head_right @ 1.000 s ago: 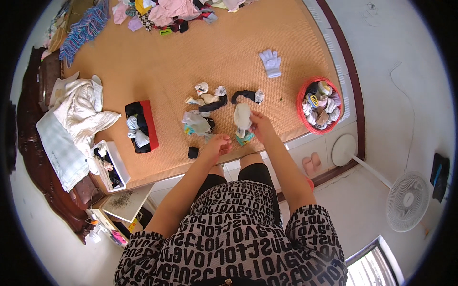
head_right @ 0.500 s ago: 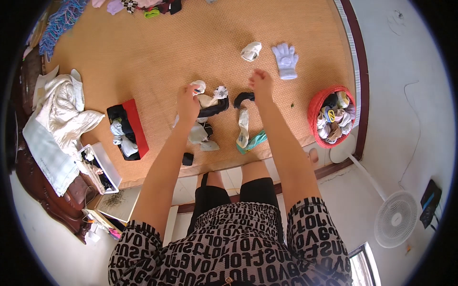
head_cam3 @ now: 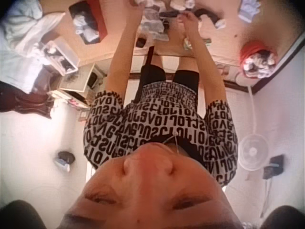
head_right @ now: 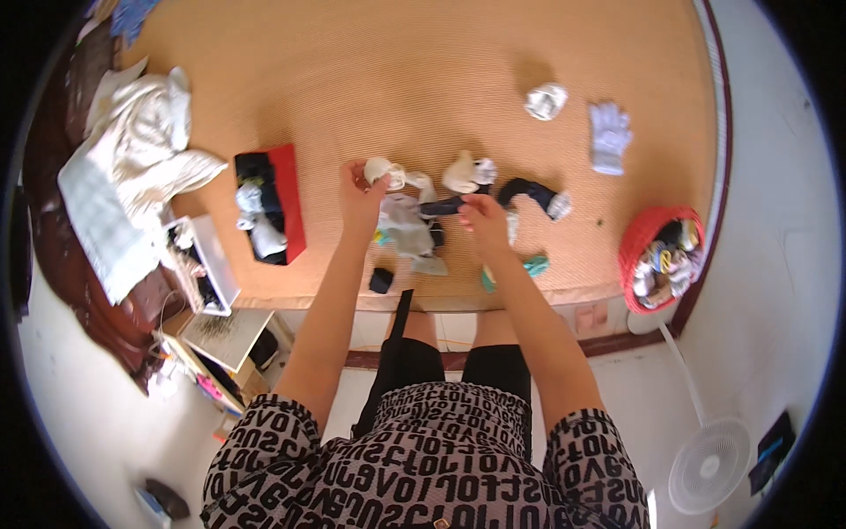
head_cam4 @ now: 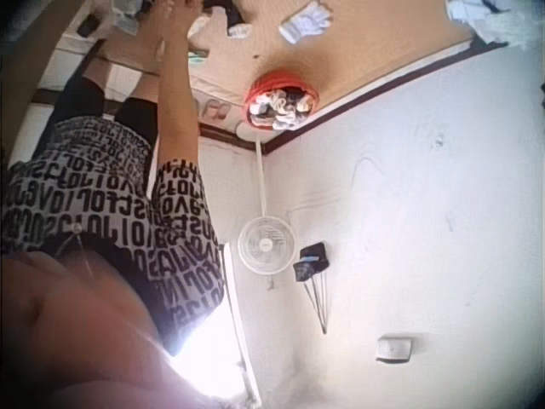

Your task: The person sorts and folds socks by hand, pairing and rolling each pair together before placing them on the bed.

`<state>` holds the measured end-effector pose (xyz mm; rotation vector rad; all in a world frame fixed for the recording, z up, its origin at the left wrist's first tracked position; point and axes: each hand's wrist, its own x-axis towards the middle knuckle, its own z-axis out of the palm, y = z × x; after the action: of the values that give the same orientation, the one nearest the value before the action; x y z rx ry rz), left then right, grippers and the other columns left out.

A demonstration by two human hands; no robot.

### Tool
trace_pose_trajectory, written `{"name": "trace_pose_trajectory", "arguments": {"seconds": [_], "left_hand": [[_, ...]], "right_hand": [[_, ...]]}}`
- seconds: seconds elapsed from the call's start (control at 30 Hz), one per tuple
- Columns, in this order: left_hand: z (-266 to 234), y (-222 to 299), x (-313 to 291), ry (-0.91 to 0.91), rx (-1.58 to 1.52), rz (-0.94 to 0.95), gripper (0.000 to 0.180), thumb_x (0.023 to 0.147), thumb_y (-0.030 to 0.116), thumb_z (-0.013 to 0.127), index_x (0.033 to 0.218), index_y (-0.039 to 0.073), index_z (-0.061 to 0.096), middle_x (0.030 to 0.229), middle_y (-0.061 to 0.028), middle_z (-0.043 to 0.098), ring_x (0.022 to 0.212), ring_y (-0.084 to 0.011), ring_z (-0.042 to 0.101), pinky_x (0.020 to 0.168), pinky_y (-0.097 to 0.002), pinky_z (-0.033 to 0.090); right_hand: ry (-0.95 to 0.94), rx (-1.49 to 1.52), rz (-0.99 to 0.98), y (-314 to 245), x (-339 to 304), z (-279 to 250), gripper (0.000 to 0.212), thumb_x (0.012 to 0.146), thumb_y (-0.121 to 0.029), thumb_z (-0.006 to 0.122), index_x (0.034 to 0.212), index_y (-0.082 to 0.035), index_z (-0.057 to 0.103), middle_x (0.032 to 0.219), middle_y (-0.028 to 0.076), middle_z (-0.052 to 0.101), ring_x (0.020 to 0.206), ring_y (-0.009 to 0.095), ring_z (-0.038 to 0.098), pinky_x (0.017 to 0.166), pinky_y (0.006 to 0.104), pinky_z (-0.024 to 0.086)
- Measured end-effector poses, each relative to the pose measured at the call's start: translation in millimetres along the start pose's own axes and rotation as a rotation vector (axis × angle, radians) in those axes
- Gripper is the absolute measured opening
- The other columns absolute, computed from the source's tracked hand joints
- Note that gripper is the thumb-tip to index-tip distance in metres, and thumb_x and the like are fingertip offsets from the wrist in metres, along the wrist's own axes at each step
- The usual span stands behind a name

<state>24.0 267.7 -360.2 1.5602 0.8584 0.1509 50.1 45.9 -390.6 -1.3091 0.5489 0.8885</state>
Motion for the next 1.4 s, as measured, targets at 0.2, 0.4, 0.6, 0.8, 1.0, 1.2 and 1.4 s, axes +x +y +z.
{"name": "trace_pose_trajectory", "arguments": {"seconds": [0.2, 0.4, 0.6, 0.8, 1.0, 1.2, 1.4], "left_hand": [[-112.5, 7.9, -32.1, 0.582, 0.525, 0.056, 0.035, 0.070, 0.001, 0.069, 0.099, 0.005, 0.050, 0.090, -0.0046, 0.049, 0.070, -0.0139, 0.051, 0.061, -0.0251, 0.045], [-202.3, -23.5, -7.5, 0.595, 0.819, 0.241, 0.028, 0.075, 0.003, 0.062, 0.102, 0.010, 0.058, 0.096, -0.0126, 0.051, 0.080, -0.0297, 0.058, 0.067, -0.0371, 0.050], [-211.7, -15.6, 52.3, 0.490, 0.761, 0.385, 0.009, 0.078, 0.010, 0.060, 0.087, 0.007, 0.058, 0.087, -0.0101, 0.055, 0.073, -0.0289, 0.059, 0.061, -0.0384, 0.048], [-213.9, -72.6, 71.0, 0.306, 1.047, 0.455, 0.003, 0.073, 0.006, 0.058, 0.076, 0.005, 0.056, 0.083, -0.0109, 0.054, 0.081, -0.0313, 0.054, 0.069, -0.0407, 0.046], [-211.7, -52.1, 82.4, 0.200, 1.166, 0.311, 0.009, 0.076, 0.008, 0.055, 0.083, 0.004, 0.060, 0.089, -0.0117, 0.056, 0.080, -0.0309, 0.057, 0.070, -0.0386, 0.047], [-172.8, -35.8, 6.5, 0.352, 0.732, 0.486, 0.011, 0.082, 0.009, 0.057, 0.091, 0.007, 0.063, 0.080, -0.0101, 0.059, 0.076, -0.0246, 0.059, 0.065, -0.0326, 0.048], [-68.5, -116.7, -88.8, -0.344, 0.341, -0.317, 0.029, 0.085, 0.030, 0.057, 0.092, 0.003, 0.062, 0.074, -0.0053, 0.059, 0.067, -0.0183, 0.055, 0.061, -0.0311, 0.046]], "right_hand": [[-0.058, -0.154, -0.035, -7.0, -4.9, 28.1, 0.020, 0.083, -0.006, 0.056, 0.102, -0.001, 0.056, 0.080, 0.004, 0.059, 0.067, 0.008, 0.054, 0.058, 0.0195, 0.042], [-0.242, -0.274, -0.096, 10.5, -25.0, 118.6, 0.019, 0.083, -0.007, 0.054, 0.101, -0.001, 0.057, 0.080, 0.003, 0.058, 0.070, 0.009, 0.053, 0.061, 0.0211, 0.043], [-0.317, -0.246, -0.014, 54.5, -41.1, 150.5, 0.016, 0.084, -0.008, 0.055, 0.098, -0.001, 0.057, 0.079, 0.004, 0.057, 0.072, 0.011, 0.055, 0.063, 0.0239, 0.046], [-0.265, -0.489, -0.068, 106.9, -70.6, 152.5, 0.012, 0.083, -0.008, 0.055, 0.093, -0.003, 0.060, 0.076, 0.005, 0.058, 0.067, 0.013, 0.058, 0.063, 0.0265, 0.047], [0.035, -0.951, -0.390, 108.5, -81.7, 118.1, 0.018, 0.075, -0.005, 0.056, 0.092, -0.009, 0.062, 0.101, 0.010, 0.055, 0.090, 0.024, 0.056, 0.074, 0.0346, 0.045], [0.383, -1.469, -0.378, 90.1, -85.6, 88.9, 0.024, 0.070, -0.005, 0.059, 0.093, -0.012, 0.065, 0.119, 0.010, 0.046, 0.106, 0.029, 0.048, 0.090, 0.0416, 0.037], [0.306, -0.839, -0.552, 74.8, -91.0, 54.6, 0.018, 0.075, -0.004, 0.059, 0.091, -0.006, 0.065, 0.098, 0.007, 0.057, 0.092, 0.024, 0.056, 0.083, 0.0357, 0.043]]}}
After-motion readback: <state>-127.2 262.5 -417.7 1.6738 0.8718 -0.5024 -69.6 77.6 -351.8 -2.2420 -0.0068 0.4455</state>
